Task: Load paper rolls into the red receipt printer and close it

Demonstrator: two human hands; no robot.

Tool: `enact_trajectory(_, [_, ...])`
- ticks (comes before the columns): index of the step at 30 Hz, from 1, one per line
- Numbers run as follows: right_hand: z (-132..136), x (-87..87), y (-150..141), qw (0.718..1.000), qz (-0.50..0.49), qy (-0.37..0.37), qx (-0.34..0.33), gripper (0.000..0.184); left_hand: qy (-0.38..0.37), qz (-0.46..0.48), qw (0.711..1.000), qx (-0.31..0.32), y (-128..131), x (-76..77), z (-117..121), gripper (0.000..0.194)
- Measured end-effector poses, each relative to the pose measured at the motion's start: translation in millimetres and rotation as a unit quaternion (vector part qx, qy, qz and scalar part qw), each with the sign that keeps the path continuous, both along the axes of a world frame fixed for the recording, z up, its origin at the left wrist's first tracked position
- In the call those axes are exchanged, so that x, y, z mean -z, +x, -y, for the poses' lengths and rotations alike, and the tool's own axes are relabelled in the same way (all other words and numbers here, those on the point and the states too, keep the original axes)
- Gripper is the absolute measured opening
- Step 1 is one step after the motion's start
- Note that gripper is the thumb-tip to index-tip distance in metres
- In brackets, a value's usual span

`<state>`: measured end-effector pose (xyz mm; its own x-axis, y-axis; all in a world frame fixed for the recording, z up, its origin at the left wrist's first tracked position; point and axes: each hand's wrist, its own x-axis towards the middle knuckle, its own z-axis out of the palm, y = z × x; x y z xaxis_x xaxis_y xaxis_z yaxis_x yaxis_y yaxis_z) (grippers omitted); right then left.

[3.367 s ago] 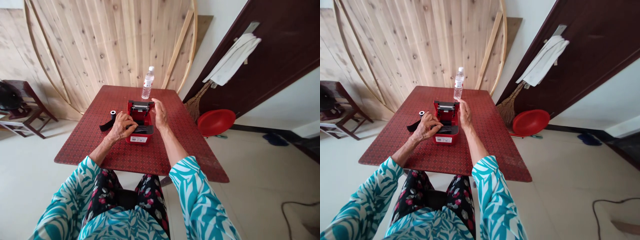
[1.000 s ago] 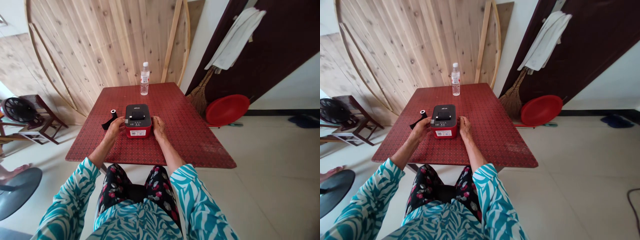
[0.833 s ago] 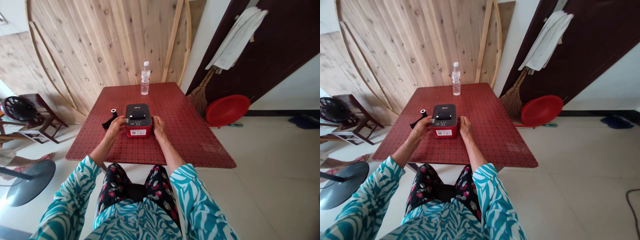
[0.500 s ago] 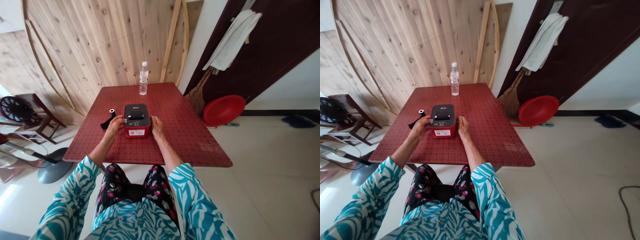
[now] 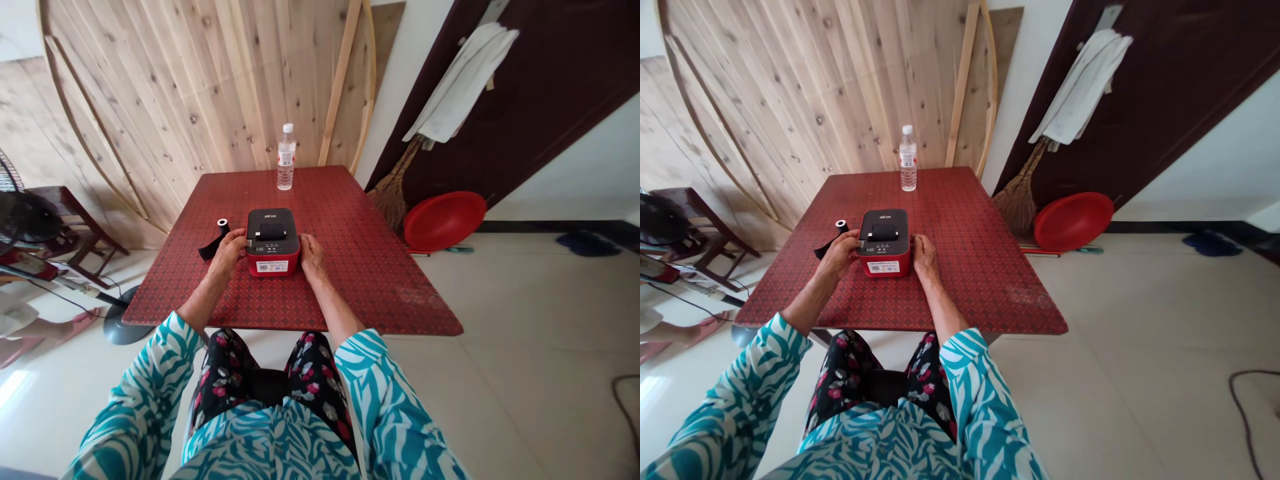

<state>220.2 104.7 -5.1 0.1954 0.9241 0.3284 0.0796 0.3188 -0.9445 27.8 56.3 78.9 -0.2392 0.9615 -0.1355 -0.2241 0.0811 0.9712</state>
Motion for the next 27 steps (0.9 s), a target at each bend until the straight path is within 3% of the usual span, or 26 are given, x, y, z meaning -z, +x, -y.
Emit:
enact_trajectory(13, [-0.3,3.2,0.5,0.999,0.034,0.014,0.005,0.042,-0.014,0.022,1.000,-0.014,-4.1,10.6,-6.7,0.041])
enact_trajectory(22, [2.4,-0.5,1.6,0.999,0.052,0.014,-0.005,0.044,0.047,-0.004,0.998,-0.032,-3.3,13.0,3.0,0.029])
enact_trajectory(25, [2.6,-0.9,1.5,0.999,0.053,0.013,-0.002,0.045,0.093,-0.072,0.993,-0.020,-11.4,13.1,-8.1,0.029])
enact_trajectory(27, [2.0,-0.5,1.5,0.999,0.052,0.016,-0.003,0.045,0.112,-0.178,0.978,-0.006,-17.8,8.7,-20.9,0.029])
